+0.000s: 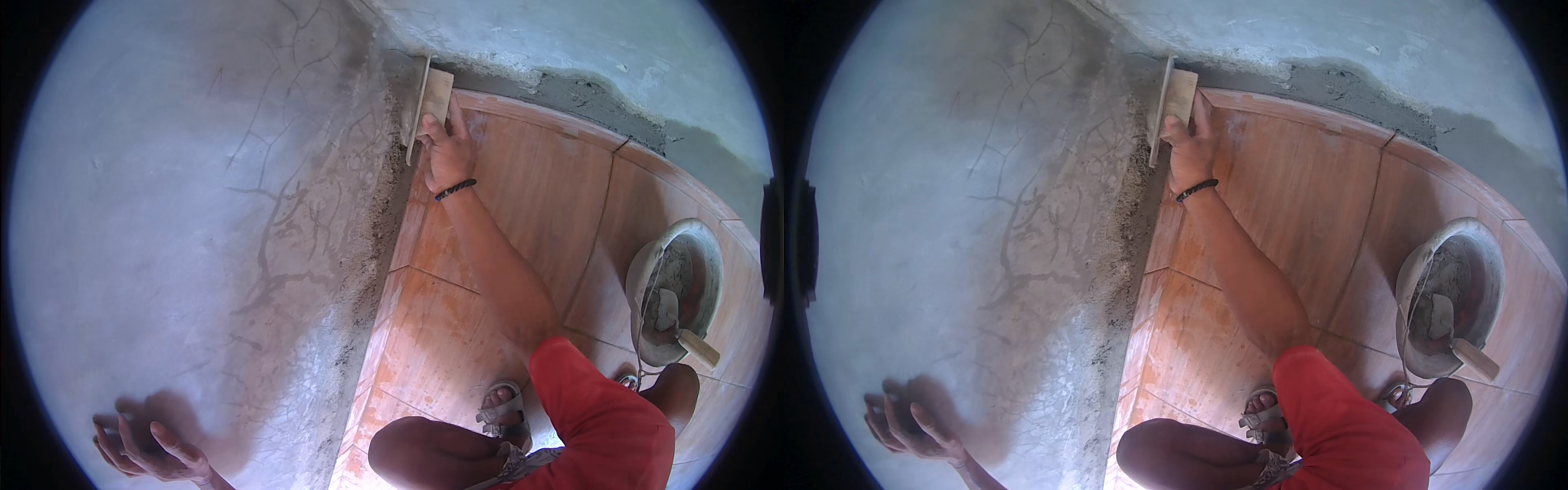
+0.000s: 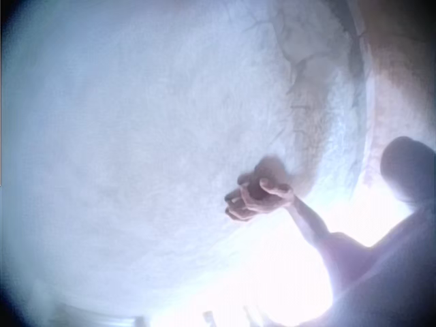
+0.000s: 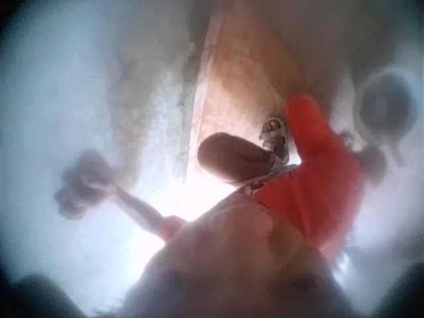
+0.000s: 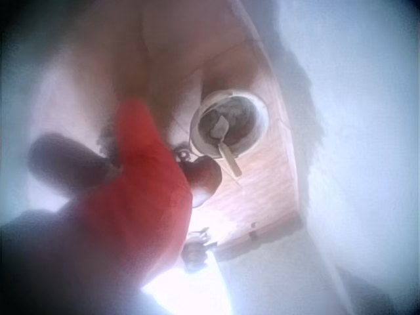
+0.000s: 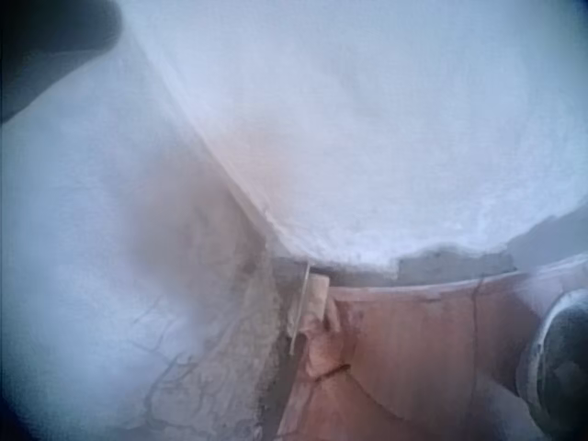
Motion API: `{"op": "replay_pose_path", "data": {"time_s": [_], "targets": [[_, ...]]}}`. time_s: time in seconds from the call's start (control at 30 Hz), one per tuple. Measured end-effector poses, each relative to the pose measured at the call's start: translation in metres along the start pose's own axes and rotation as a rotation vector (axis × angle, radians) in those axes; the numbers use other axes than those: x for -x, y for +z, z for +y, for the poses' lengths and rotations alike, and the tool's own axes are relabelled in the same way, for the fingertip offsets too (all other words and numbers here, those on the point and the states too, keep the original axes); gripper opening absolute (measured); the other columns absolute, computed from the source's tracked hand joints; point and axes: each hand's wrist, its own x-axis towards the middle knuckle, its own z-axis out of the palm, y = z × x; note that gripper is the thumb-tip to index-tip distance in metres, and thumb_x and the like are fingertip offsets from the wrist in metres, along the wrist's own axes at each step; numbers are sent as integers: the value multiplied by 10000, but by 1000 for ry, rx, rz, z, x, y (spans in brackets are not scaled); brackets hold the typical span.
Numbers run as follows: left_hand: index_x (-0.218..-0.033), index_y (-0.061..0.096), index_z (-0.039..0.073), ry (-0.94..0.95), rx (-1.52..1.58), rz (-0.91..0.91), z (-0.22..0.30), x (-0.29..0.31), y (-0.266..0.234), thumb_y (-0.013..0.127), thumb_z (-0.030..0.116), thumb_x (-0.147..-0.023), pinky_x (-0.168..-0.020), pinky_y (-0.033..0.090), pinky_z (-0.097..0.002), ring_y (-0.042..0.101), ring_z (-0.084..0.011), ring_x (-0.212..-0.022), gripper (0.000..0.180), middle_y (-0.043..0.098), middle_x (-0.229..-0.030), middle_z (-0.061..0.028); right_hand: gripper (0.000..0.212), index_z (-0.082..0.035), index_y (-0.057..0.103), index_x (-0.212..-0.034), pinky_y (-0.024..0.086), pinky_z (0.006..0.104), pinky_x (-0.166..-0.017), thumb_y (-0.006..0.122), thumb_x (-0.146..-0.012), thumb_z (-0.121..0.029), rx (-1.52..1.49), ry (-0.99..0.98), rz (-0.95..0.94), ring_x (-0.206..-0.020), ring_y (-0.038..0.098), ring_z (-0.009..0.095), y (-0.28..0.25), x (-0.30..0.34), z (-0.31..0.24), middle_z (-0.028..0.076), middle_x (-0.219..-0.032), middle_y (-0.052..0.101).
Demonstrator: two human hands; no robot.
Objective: The person scoops plaster from a bucket using a hand trowel and applies it to a wall with a float. They repeatedly smooth the plaster along the base of the wall, working in a small section near the floor.
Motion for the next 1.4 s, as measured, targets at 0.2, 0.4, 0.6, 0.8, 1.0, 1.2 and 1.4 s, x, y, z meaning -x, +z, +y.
{"op": "replay_pose_path", "data": {"time_s": [0.2,0.4,0.6,0.8,1.0,1.2,1.4], "targets": [[-1158,592,13,41,-52,-17,0,-5,-5,494,335,-930,-1048,261,-477,382,-334,-1268,406,499,-1297,-179,658,-3,307,-1429,453,265,-910,638,-865,-74,53,-38,-39,-1065,530,140,27,5,-10,80,-1259,516],[-1146,594,3,65,-106,-8,0,-7,-5,505,311,-930,-1050,265,-470,407,-338,-1240,387,540,-1248,-162,652,2,259,-1444,431,254,-955,602,-896,-85,40,-125,-198,-1101,519,134,55,23,-26,106,-1275,516],[-1135,597,4,51,-14,8,-4,1,-2,511,296,-929,-1050,265,-456,388,-328,-1254,368,536,-1261,-149,595,-57,324,-1417,485,317,-940,578,-879,-69,-510,156,-344,-1121,556,173,21,55,-48,90,-1285,523],[-1149,586,3,55,-30,-10,-5,0,-3,517,280,-927,-1048,266,-460,391,-324,-1247,362,531,-1260,-150,586,-67,320,-1413,478,370,-964,525,-865,-30,-483,244,-139,-1141,556,222,-73,50,-15,98,-1309,509],[-1141,584,2,111,67,-3,-7,-2,-1,505,283,-928,-1060,264,-452,394,-320,-1243,361,564,-1243,-125,647,-93,281,-1445,499,346,-919,596,-880,-90,-399,240,-113,-1110,557,178,-78,50,16,52,-1291,518],[-1140,577,-4,166,8,-55,-7,-2,-1,469,238,-939,-1069,258,-441,393,-316,-1244,333,656,-1101,-95,624,-79,327,-1430,469,291,-897,631,-888,-127,-131,251,86,-1085,542,152,-59,54,24,50,-1280,517],[-1190,553,32,255,-27,-71,-16,5,-1,448,231,-965,-1075,257,-424,399,-319,-1247,318,630,-1160,-89,626,-22,364,-1402,420,321,-966,650,-853,-117,199,38,237,-1139,500,173,13,69,32,109,-1277,511]]}}
